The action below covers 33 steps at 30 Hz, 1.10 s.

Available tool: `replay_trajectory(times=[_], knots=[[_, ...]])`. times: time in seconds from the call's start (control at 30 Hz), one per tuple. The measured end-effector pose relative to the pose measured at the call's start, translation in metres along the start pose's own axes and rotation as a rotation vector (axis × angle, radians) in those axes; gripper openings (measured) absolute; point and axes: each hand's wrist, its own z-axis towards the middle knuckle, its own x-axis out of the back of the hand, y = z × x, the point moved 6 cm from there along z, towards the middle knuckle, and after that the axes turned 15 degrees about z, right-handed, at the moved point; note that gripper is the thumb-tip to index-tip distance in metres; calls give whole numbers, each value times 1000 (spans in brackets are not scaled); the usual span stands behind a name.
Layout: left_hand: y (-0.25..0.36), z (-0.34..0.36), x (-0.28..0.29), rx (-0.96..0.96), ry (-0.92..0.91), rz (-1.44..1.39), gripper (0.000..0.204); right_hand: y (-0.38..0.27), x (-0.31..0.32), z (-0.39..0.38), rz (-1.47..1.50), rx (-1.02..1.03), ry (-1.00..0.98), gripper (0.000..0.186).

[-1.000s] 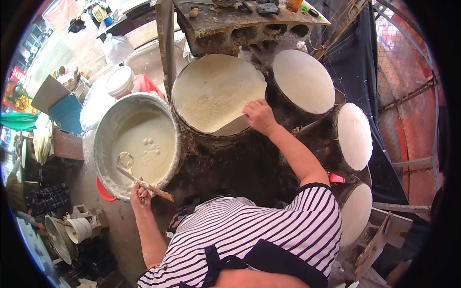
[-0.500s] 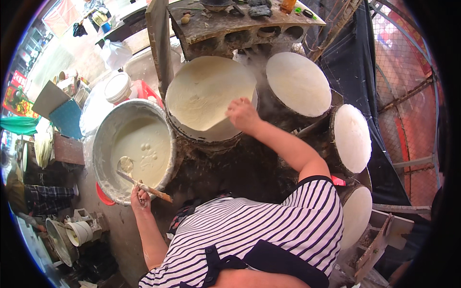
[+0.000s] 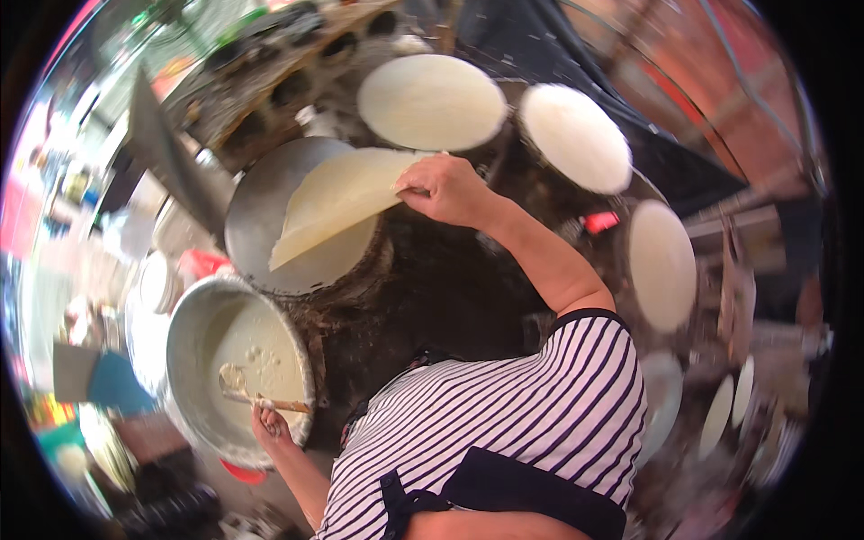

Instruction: The person ladles batter from a large metal bowl onto several round heated surfaces, spreads it into thin circles using a wooden spreader, and removes the cooked crepes to a stack. The process repeats continuously across multiple cooking stations.

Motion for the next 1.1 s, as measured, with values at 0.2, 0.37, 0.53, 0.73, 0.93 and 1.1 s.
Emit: replay_trajectory(times=[0.2, 0.37, 0.53, 0.73, 0.93, 1.1], knots=[[16, 68, 12, 255, -160, 205, 6, -90, 38, -159, 86, -512, 313, 15], [26, 124, 35, 345, -214, 480, 17, -217, 65, -311, 31, -890, 738, 22], [28, 101, 34, 263, -175, 821, 18, -389, 66, -496, 14, -949, 1431, 25], [-14, 63, 24, 276, -309, 999, 14, -573, -92, -779, 316, -342, 2352, 25], [-60, 8, 33, 323, -397, 1091, 10, -655, -346, -978, 189, -77, 2984, 26], [-78, -30, 46, 362, -435, 1092, 8, -635, -416, -984, 337, -332, 3155, 17]])
